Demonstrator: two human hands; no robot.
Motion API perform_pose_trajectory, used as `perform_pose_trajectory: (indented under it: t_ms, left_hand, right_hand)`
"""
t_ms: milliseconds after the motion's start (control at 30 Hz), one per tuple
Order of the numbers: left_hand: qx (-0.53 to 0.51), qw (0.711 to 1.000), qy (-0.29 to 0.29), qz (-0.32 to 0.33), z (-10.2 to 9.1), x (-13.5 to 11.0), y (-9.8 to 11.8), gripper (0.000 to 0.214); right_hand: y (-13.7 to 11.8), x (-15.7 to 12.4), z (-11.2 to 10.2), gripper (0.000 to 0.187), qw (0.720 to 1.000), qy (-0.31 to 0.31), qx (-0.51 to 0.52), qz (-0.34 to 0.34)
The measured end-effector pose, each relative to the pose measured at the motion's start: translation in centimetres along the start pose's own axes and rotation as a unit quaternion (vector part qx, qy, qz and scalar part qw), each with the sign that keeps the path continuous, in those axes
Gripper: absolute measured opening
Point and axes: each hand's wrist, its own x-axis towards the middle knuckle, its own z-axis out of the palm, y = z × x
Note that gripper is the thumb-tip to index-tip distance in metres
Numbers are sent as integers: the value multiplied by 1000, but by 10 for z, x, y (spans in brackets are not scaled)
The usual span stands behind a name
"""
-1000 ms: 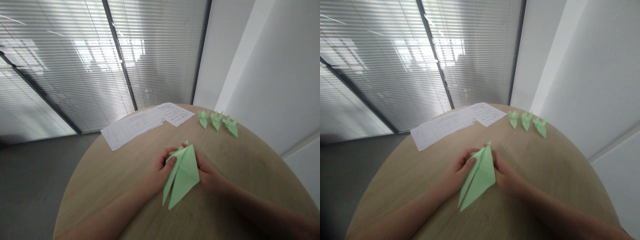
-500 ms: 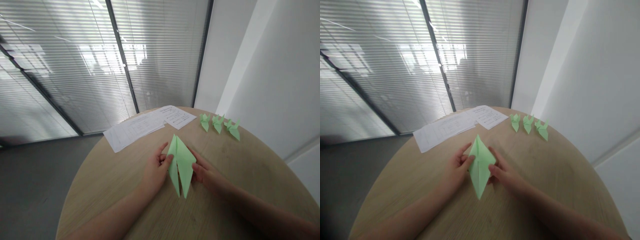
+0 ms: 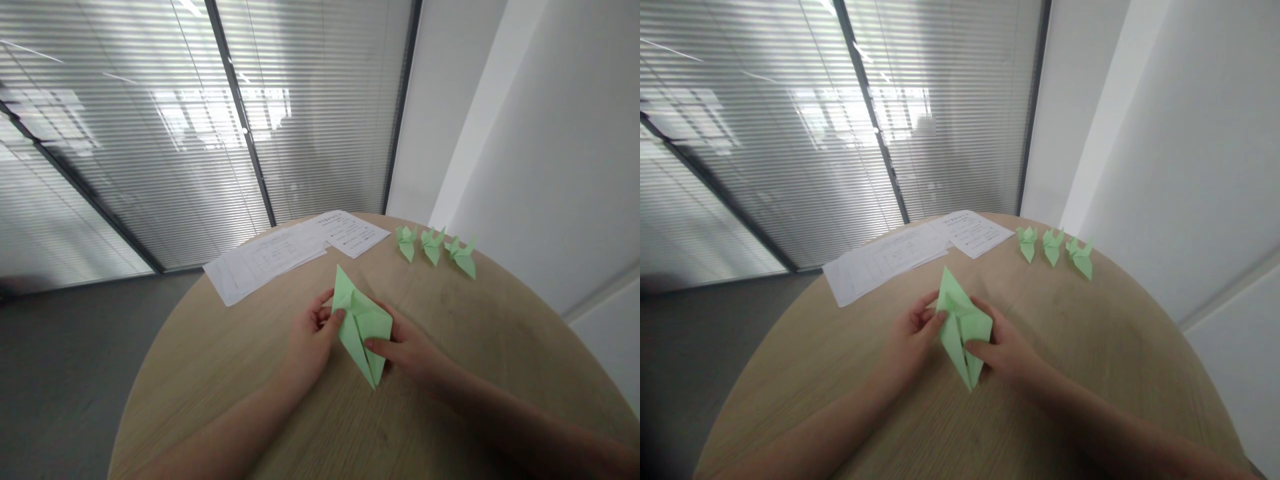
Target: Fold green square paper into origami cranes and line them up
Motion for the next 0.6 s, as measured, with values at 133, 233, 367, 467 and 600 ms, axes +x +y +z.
perform_pose_trajectory:
  t_ms: [133, 233, 367, 467, 600]
  left_hand:
    - [1, 1000, -16, -5, -2, 3, -3, 61]
    - [5, 1000, -20, -4, -2, 3, -3, 59]
    - [22, 1000, 8, 11, 0, 1, -2, 47]
    - [32, 999, -1, 15, 1, -1, -3, 44]
    - [56, 997, -48, 15, 2, -5, -4, 29]
  right_hand:
    - [-4, -1, -1, 87, 998, 8, -40, -39]
    - [-5, -3, 0, 75, 994, 21, -60, -84]
    - [-4, -4, 4, 86, 994, 14, -73, -82]
    - [-4, -5, 4, 88, 990, 48, -109, -80]
    - [-7, -4, 0, 83, 988, 66, -127, -62]
